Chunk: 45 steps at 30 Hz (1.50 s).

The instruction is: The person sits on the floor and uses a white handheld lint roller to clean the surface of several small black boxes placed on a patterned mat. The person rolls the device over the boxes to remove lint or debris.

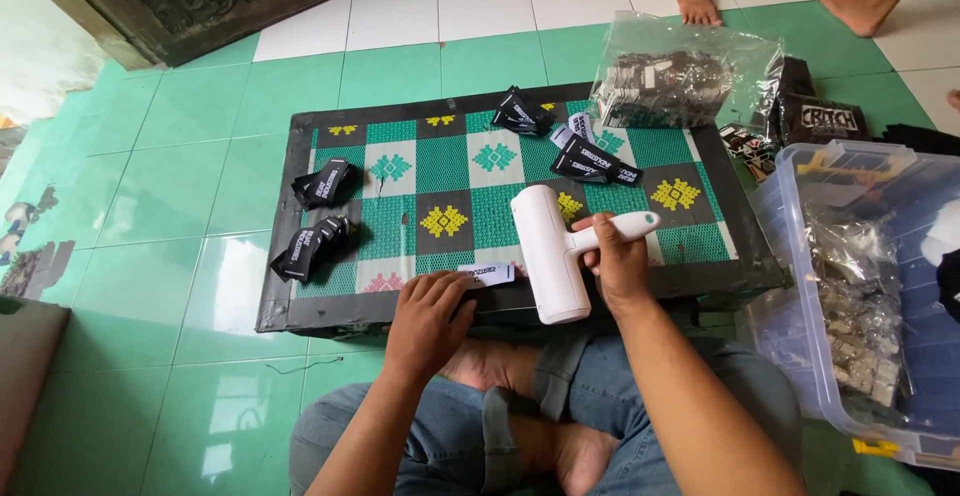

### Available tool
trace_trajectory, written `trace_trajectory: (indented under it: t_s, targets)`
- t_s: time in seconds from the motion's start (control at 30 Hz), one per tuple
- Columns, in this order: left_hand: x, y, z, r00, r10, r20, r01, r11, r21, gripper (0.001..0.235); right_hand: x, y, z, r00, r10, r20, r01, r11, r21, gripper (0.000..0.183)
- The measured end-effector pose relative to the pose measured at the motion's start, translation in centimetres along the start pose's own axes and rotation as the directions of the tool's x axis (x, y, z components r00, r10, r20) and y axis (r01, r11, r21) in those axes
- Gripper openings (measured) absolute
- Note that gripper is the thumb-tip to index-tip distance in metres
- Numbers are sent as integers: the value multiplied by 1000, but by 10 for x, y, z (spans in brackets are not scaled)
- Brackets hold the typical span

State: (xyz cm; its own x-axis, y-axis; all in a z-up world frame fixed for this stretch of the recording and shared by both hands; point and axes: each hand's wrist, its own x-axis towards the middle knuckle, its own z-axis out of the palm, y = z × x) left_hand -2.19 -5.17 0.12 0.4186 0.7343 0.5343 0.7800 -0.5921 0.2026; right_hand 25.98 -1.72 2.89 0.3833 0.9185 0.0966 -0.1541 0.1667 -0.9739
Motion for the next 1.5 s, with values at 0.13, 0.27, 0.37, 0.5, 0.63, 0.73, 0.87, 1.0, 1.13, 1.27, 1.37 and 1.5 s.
trace_trajectory:
  t_s: [0.13,0.27,0.37,0.5,0.63,0.73,0.87,1.0,1.13,1.27,1.37,1.5]
  targets:
    - [7,11,1,1000,-8,17,8,1000,-2,37,3,4,0,1000,-2,-26,2,1000,-15,39]
    - [16,26,1,996,-48,73,52,997,-60,37,0,4,3,999,-13,-49,12,999,-30,39]
    - [13,29,6,997,-60,52,64,995,-71,37,-7,3,13,997,-27,-69,24,999,-40,38]
    - [7,27,11,998,-57,7,57,997,-50,36,-17,-3,32,1000,-11,-9,11,996,-86,35]
    - [3,22,18,998,-51,-26,51,998,-24,33,-12,20,33,998,-18,60,26,991,-134,32]
    - [2,21,14,999,-42,-3,42,999,-32,26,-11,32,28,995,-4,101,23,982,-187,29]
    - [4,15,2,993,-12,116,20,998,-67,41,-11,26,24,987,-39,155,76,968,-238,27]
    - [2,9,-2,985,93,147,-90,996,-24,55,-12,12,20,979,-42,197,97,956,-278,24]
    - [-3,6,5,983,137,126,-142,989,36,58,-8,13,12,978,-48,203,109,947,-304,25]
    - [0,9,2,986,98,137,-99,995,2,52,-5,6,5,981,-65,183,127,927,-353,24]
    - [2,12,0,988,68,138,-67,998,-8,50,-5,1,5,980,-94,174,153,917,-369,26]
    - [1,14,3,991,32,126,-32,999,-2,48,-11,5,17,983,-87,160,137,934,-330,26]
